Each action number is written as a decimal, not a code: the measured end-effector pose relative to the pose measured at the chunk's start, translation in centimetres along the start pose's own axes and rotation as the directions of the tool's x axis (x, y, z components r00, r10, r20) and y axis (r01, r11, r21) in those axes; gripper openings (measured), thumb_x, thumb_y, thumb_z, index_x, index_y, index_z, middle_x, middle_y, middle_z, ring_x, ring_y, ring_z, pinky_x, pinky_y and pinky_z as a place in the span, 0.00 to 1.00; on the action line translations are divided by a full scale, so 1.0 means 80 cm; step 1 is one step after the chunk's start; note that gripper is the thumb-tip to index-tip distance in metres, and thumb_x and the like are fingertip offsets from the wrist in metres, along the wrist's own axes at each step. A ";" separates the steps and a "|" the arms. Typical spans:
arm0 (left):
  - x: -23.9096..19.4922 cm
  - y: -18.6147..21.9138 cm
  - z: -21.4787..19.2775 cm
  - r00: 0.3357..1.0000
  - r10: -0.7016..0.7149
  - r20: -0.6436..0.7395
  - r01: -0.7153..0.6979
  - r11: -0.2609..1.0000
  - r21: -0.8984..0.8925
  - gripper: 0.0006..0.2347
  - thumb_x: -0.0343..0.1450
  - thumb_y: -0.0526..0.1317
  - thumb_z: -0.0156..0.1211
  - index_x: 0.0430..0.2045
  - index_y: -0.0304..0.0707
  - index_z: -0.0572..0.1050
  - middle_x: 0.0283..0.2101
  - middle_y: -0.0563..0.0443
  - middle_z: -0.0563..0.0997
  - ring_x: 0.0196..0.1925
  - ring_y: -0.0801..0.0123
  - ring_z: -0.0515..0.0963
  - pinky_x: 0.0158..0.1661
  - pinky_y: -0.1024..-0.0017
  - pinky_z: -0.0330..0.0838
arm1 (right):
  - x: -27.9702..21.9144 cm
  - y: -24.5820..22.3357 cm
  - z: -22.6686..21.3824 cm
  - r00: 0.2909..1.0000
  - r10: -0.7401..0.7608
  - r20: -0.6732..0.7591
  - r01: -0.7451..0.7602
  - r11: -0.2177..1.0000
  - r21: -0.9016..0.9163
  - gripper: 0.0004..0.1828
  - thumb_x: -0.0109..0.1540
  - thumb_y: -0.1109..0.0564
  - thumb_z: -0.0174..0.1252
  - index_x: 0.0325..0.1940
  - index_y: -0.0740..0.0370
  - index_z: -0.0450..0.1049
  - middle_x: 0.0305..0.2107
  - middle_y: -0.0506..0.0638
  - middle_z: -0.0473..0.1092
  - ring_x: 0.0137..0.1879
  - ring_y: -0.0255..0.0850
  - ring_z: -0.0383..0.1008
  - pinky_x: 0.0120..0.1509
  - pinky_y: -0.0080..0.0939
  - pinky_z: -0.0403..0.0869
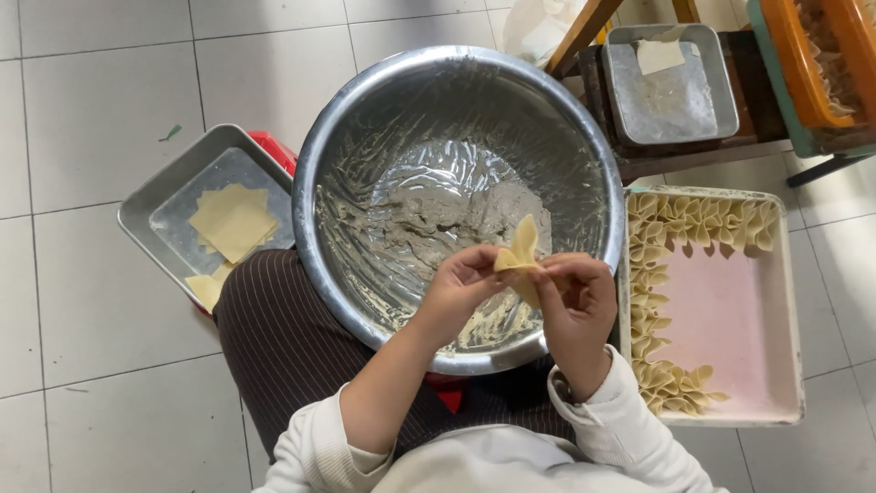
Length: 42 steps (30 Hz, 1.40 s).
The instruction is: The person scoops filling from a metal bowl onto square wrappers, folds them into dumplings, and places them into a tray. The process is repeated multiple times with consistent hand motions.
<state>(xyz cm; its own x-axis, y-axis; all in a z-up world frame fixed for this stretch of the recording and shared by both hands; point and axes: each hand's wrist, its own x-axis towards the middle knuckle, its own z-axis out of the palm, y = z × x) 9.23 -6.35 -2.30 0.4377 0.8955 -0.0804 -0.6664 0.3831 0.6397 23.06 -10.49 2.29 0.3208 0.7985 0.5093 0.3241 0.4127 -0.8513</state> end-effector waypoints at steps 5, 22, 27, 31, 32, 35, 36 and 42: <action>0.003 0.014 -0.005 0.994 -0.090 -0.063 0.077 0.980 -0.186 0.09 0.70 0.26 0.62 0.43 0.22 0.76 0.42 0.37 0.83 0.45 0.56 0.85 0.50 0.59 0.81 | 0.018 -0.004 -0.006 0.924 -0.228 0.306 0.253 0.966 -0.043 0.46 0.54 0.58 0.74 0.67 0.56 0.51 0.63 0.62 0.57 0.64 0.53 0.64 0.66 0.52 0.68; -0.003 0.071 0.008 0.968 -0.092 0.232 -0.040 0.860 0.508 0.09 0.69 0.27 0.61 0.41 0.24 0.80 0.42 0.39 0.83 0.50 0.58 0.81 0.51 0.59 0.80 | 0.026 -0.039 -0.029 0.793 -0.186 0.580 0.341 0.925 -0.170 0.20 0.59 0.71 0.59 0.47 0.51 0.84 0.62 0.62 0.69 0.56 0.57 0.79 0.55 0.51 0.81; 0.014 0.034 -0.029 0.999 -0.033 -0.003 0.033 0.966 0.258 0.16 0.76 0.45 0.45 0.45 0.30 0.74 0.43 0.34 0.83 0.46 0.52 0.84 0.48 0.54 0.81 | 0.013 -0.023 -0.030 0.910 0.240 0.338 -0.224 0.971 -0.088 0.19 0.56 0.72 0.62 0.45 0.57 0.86 0.44 0.62 0.80 0.47 0.53 0.83 0.54 0.53 0.80; 0.014 0.033 -0.017 0.994 0.003 -0.107 0.010 0.993 0.118 0.15 0.78 0.47 0.42 0.45 0.32 0.71 0.44 0.35 0.82 0.47 0.53 0.84 0.49 0.58 0.81 | 0.011 -0.023 -0.024 0.854 0.415 0.315 -0.462 0.882 0.093 0.17 0.53 0.76 0.64 0.45 0.68 0.84 0.41 0.66 0.79 0.46 0.49 0.81 0.54 0.52 0.79; 0.013 0.025 -0.020 0.994 -0.025 -0.106 0.034 0.996 0.080 0.16 0.78 0.47 0.41 0.47 0.33 0.70 0.47 0.35 0.81 0.49 0.52 0.83 0.51 0.58 0.80 | 0.009 -0.024 -0.021 0.854 0.392 0.342 -0.440 0.895 0.074 0.15 0.52 0.74 0.67 0.42 0.67 0.85 0.36 0.61 0.78 0.41 0.43 0.77 0.50 0.47 0.78; 0.010 0.014 -0.019 0.990 -0.069 -0.122 0.072 0.997 0.023 0.17 0.79 0.49 0.39 0.50 0.35 0.70 0.50 0.39 0.80 0.53 0.54 0.81 0.54 0.59 0.77 | -0.014 0.001 -0.014 0.851 0.350 0.390 -0.386 0.922 0.015 0.13 0.52 0.70 0.71 0.39 0.63 0.87 0.27 0.53 0.75 0.33 0.35 0.71 0.43 0.39 0.76; 0.010 0.012 -0.017 0.988 -0.084 -0.132 0.085 0.996 0.004 0.18 0.79 0.51 0.38 0.51 0.37 0.70 0.51 0.42 0.80 0.55 0.58 0.80 0.55 0.61 0.76 | -0.024 0.014 -0.013 0.852 0.327 0.409 -0.346 0.938 -0.027 0.12 0.52 0.67 0.72 0.39 0.60 0.87 0.24 0.50 0.73 0.30 0.34 0.69 0.40 0.35 0.73; 0.003 0.014 -0.002 0.969 -0.210 -0.129 0.209 0.978 -0.025 0.20 0.78 0.55 0.36 0.55 0.44 0.69 0.57 0.52 0.78 0.59 0.66 0.76 0.56 0.65 0.73 | -0.046 0.024 -0.004 0.847 0.239 0.474 -0.262 0.965 -0.020 0.13 0.55 0.70 0.67 0.39 0.58 0.86 0.22 0.50 0.72 0.28 0.35 0.65 0.35 0.36 0.68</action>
<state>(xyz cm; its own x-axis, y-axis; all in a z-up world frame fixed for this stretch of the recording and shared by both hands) 8.52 -5.66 -1.70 0.4866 0.8164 -0.3110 -0.5748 0.5673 0.5897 22.75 -12.81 -1.18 -0.0726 0.9832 0.1677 0.2465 0.1806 -0.9522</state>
